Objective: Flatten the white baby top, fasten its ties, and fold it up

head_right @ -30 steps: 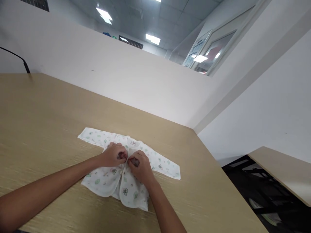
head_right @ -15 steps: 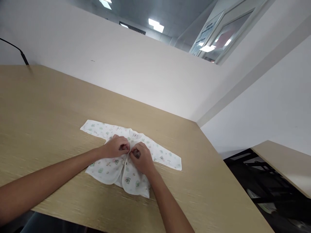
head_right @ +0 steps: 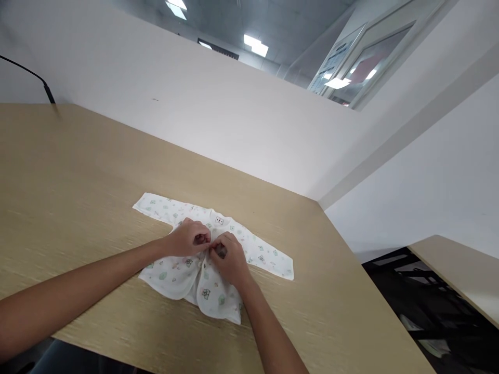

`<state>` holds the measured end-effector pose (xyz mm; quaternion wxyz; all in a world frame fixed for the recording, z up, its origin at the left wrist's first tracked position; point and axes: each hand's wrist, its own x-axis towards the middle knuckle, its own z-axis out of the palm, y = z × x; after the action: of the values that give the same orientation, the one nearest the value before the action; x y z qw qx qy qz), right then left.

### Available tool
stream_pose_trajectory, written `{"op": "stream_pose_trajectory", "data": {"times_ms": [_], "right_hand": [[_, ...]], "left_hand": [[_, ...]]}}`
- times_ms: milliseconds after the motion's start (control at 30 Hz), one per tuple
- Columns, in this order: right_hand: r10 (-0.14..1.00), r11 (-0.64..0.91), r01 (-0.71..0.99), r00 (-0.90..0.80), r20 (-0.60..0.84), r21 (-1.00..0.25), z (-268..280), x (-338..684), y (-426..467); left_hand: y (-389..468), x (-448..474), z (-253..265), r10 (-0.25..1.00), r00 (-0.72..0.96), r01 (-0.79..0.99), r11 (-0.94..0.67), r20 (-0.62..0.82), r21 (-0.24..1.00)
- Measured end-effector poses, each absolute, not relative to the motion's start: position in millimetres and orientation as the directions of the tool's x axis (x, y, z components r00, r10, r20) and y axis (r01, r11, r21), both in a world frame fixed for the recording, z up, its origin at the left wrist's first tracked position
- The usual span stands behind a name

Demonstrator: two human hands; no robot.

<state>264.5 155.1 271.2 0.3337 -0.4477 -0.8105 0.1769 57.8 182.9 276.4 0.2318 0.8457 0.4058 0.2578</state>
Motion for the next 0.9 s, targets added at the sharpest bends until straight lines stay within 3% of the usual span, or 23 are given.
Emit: {"op": "stream_pose_trajectory", "data": {"times_ms": [333,533,900], "right_hand": [[0.853,0.522,0.607,-0.361,0.377,-0.599,267.6,264.6,156.3],[0.845,0.535,0.619,-0.385,0.373,-0.575,266.2,262.3,158.3],[0.89,0.448,0.685,-0.284,0.356,-0.574,258.4,262.2,167.7]], "left_hand": [[180.6,54.6,275.5,0.838,0.499,0.63,-0.525,0.221,0.572],[164.4,57.6,268.6,0.864,0.408,0.707,-0.503,0.294,0.496],[180.9,52.4,268.0,0.816,0.474,0.682,-0.578,0.331,0.447]]}}
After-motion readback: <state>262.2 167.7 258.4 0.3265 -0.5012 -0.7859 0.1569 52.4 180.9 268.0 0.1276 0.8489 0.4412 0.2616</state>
